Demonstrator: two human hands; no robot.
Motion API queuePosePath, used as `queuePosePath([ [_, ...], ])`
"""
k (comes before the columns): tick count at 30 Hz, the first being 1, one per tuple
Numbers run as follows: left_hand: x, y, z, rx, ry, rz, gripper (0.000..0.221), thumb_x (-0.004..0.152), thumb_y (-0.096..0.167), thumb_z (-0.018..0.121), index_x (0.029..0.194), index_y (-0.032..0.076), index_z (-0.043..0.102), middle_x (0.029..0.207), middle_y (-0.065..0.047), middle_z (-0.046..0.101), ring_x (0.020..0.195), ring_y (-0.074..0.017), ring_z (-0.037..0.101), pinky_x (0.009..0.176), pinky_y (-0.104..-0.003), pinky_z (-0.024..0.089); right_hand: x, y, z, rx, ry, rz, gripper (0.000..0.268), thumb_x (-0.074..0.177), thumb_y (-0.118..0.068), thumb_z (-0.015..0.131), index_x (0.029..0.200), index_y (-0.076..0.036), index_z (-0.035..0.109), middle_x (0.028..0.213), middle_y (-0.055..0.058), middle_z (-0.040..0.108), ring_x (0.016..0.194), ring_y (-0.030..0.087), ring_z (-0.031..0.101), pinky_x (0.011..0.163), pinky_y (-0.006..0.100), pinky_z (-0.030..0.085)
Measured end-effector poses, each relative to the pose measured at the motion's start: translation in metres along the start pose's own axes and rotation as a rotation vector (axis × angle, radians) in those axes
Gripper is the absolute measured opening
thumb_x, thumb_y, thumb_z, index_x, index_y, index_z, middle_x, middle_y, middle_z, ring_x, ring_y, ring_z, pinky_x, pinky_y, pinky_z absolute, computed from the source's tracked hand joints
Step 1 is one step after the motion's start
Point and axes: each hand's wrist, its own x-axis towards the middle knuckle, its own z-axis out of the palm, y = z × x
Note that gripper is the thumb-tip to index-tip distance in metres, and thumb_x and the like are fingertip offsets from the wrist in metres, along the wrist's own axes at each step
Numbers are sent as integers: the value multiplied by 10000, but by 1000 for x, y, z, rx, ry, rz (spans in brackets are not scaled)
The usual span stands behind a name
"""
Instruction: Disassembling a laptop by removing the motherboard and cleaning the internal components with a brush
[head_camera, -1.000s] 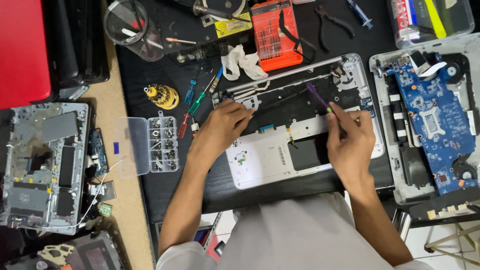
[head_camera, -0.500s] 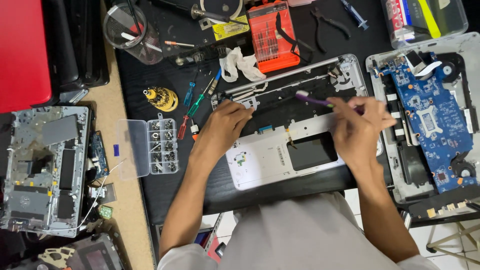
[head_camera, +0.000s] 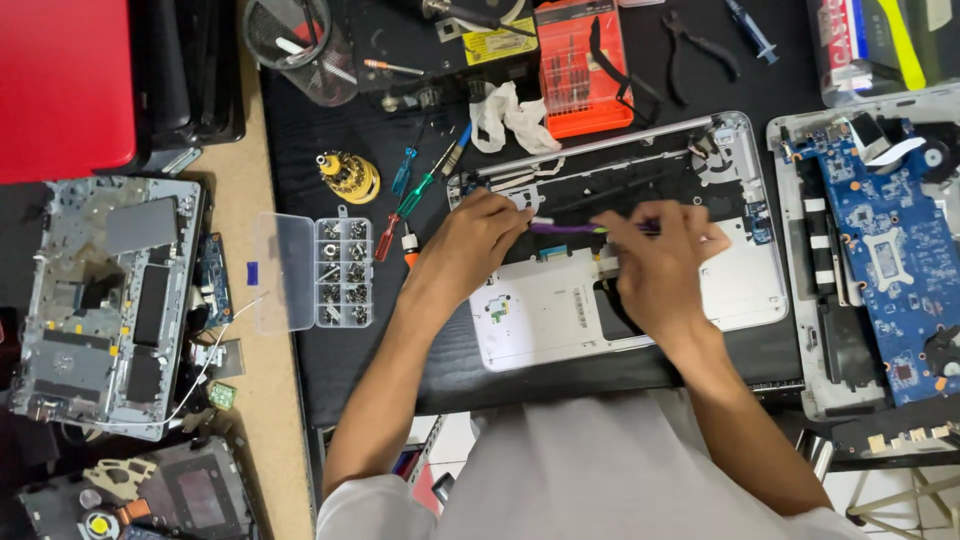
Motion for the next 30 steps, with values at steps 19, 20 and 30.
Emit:
queuePosePath([
  [19, 0, -2, 3, 55, 39, -24, 143, 991, 147, 672, 897, 69, 746, 878, -93, 699, 862, -238, 663, 767, -311, 578, -3, 24, 11, -16, 59, 82, 331, 926, 57, 678, 1087, -213, 782, 992, 96, 552, 980, 371, 488, 945, 451, 356],
  [20, -1, -2, 2, 54, 40, -25, 143, 991, 147, 672, 897, 69, 746, 878, -93, 699, 862, -238, 663, 767, -311, 578, -3, 30, 1, -17, 57, 82, 331, 926, 57, 678, 1087, -213, 782, 992, 96, 552, 980, 371, 488, 945, 451, 356],
  [30, -1, 0, 1, -1, -47, -32, 214, 1007, 60, 627, 1173, -31, 728, 910, -91, 655, 892, -247, 552, 797, -378, 513, 0, 22, -4, 1, -13, 195, 543, 898, 171, 494, 1242, -140, 776, 1073, 110, 556, 1040, 342, 405, 831, 435, 286],
])
